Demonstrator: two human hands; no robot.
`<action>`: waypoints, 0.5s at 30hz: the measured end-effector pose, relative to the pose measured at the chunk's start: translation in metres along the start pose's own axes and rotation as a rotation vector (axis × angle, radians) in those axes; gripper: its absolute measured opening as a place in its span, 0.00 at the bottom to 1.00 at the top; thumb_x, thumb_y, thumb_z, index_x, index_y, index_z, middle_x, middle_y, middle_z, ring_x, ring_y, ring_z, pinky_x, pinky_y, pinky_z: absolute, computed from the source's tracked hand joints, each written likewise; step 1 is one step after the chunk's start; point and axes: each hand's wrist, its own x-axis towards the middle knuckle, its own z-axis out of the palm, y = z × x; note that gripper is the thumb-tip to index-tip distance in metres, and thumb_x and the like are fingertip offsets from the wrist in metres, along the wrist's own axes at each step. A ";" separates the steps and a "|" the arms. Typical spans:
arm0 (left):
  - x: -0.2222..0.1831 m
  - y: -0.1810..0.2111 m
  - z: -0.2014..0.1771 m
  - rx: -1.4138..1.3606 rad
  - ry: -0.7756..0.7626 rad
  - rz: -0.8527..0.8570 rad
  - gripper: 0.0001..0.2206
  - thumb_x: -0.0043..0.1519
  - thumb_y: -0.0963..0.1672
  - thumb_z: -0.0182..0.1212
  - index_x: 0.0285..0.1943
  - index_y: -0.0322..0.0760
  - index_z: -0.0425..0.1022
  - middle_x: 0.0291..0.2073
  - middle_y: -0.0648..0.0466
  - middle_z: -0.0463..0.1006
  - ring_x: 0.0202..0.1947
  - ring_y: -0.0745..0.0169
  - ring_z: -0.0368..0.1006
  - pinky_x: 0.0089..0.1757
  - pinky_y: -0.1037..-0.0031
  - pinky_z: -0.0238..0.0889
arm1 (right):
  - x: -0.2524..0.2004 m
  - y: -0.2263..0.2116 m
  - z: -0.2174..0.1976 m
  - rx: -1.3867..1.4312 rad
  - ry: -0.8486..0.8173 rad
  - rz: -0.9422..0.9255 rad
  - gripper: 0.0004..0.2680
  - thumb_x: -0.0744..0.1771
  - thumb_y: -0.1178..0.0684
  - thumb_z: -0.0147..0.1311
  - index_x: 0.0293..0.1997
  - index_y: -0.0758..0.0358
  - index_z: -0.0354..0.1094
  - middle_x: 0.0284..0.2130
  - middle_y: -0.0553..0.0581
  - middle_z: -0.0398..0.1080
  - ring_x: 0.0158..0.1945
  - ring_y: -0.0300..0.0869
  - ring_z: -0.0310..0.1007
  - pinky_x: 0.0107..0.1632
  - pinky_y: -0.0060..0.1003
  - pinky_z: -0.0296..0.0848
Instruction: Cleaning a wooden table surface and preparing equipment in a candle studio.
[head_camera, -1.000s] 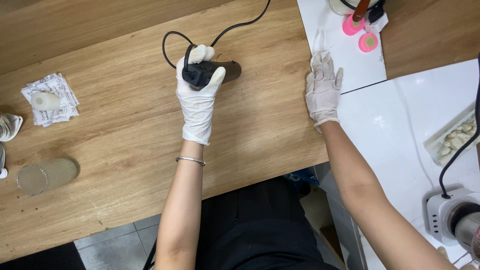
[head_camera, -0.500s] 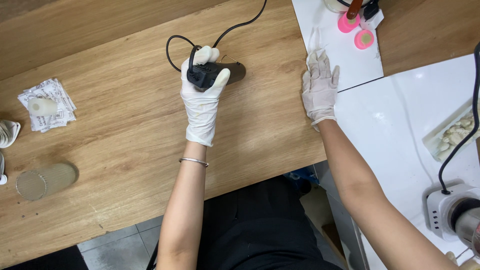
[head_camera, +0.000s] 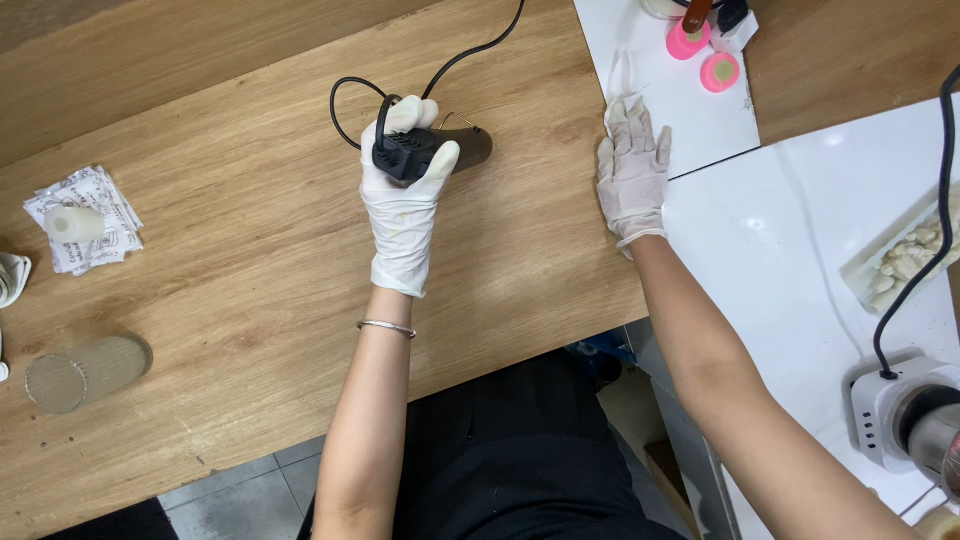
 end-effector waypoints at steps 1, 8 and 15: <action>0.000 0.000 0.000 0.000 -0.001 -0.001 0.22 0.62 0.35 0.72 0.63 0.38 0.68 0.60 0.48 0.76 0.63 0.57 0.74 0.62 0.68 0.70 | 0.000 0.000 -0.001 0.000 -0.001 0.002 0.21 0.74 0.49 0.34 0.78 0.62 0.43 0.76 0.60 0.46 0.78 0.50 0.39 0.75 0.55 0.31; -0.001 -0.003 0.004 -0.004 -0.008 -0.005 0.22 0.62 0.35 0.71 0.63 0.37 0.68 0.60 0.47 0.76 0.63 0.57 0.74 0.63 0.68 0.69 | -0.001 0.002 0.001 0.008 0.013 -0.002 0.20 0.74 0.50 0.35 0.78 0.62 0.45 0.75 0.62 0.46 0.79 0.50 0.40 0.76 0.55 0.31; -0.002 -0.008 0.017 -0.037 -0.018 -0.018 0.22 0.62 0.35 0.71 0.62 0.37 0.68 0.60 0.48 0.76 0.63 0.58 0.73 0.64 0.67 0.69 | -0.003 0.012 0.013 0.016 0.110 0.032 0.18 0.73 0.55 0.42 0.75 0.63 0.50 0.76 0.64 0.47 0.80 0.52 0.41 0.79 0.48 0.36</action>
